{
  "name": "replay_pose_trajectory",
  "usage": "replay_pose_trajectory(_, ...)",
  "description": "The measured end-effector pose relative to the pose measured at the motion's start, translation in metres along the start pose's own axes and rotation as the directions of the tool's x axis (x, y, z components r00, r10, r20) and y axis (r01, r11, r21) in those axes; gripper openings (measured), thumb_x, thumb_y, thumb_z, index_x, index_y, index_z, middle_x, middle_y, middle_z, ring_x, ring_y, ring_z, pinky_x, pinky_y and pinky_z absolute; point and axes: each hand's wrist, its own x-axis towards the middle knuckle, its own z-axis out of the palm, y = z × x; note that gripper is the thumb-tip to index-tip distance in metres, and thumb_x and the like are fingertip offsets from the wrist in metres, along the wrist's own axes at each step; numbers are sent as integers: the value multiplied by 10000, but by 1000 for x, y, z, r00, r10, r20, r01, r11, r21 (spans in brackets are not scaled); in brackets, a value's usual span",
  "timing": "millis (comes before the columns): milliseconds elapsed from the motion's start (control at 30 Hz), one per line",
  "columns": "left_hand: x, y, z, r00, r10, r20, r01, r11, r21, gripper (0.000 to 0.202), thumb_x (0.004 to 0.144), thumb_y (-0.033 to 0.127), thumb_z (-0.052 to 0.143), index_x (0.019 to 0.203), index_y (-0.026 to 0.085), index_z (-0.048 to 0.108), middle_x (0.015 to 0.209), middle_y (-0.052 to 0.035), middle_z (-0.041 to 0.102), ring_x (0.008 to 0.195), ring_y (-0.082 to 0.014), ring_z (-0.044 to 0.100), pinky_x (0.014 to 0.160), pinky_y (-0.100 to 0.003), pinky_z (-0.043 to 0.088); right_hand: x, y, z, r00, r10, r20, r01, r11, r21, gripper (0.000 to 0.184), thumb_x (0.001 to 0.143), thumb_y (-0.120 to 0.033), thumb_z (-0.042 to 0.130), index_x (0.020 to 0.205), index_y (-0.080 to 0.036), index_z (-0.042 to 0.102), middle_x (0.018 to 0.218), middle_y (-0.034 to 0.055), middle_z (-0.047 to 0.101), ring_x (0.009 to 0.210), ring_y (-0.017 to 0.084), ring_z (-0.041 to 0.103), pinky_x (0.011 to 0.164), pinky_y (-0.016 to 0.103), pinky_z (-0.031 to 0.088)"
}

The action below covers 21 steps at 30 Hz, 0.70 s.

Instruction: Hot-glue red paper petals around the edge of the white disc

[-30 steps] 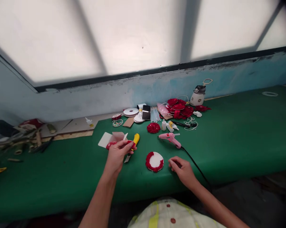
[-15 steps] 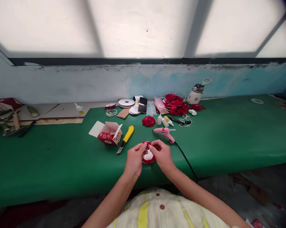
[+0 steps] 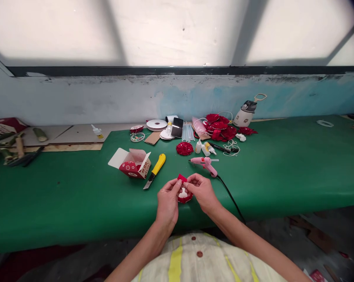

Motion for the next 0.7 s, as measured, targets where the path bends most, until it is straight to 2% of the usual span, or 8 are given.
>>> replay_pose_trajectory(167, 0, -1, -5, 999, 6, -33, -7, 1000, -18, 253, 595, 264, 836, 794, 161, 720, 737, -21, 683, 647, -120, 608, 609, -242, 481, -2, -2, 1, 997, 63, 42, -65, 998, 26, 222, 622, -313, 753, 638, -188, 571, 502, -39, 578, 462, 111, 489, 463, 239, 394)
replay_pose_trajectory(333, -1, -1, -6, 998, 11, -64, -12, 1000, -28, 255, 588, 249, 834, 792, 170, 703, 757, -15, 689, 655, -124, 619, 626, -253, 489, -3, 0, 5, 996, 86, 34, -88, 994, 61, 208, 631, -300, 743, 655, -187, 570, 519, -41, 578, 481, 113, 498, 470, 233, 397)
replay_pose_trajectory(533, -2, 1, -4, 992, 41, -119, -45, 998, -33, 272, 566, 233, 843, 788, 153, 707, 776, -28, 696, 679, -119, 623, 653, -244, 495, -3, 8, 12, 998, 51, -31, -48, 995, 87, 220, 648, -314, 730, 713, -171, 576, 586, -28, 585, 519, 112, 521, 499, 237, 417)
replay_pose_trajectory(700, -5, -3, -3, 989, 46, -139, -51, 998, -32, 328, 576, 273, 843, 839, 118, 721, 784, -52, 701, 698, -128, 621, 657, -247, 497, -4, 17, 12, 996, -17, -84, 18, 1000, 10, 194, 710, -330, 681, 761, -159, 606, 628, -8, 607, 542, 129, 545, 502, 250, 439)
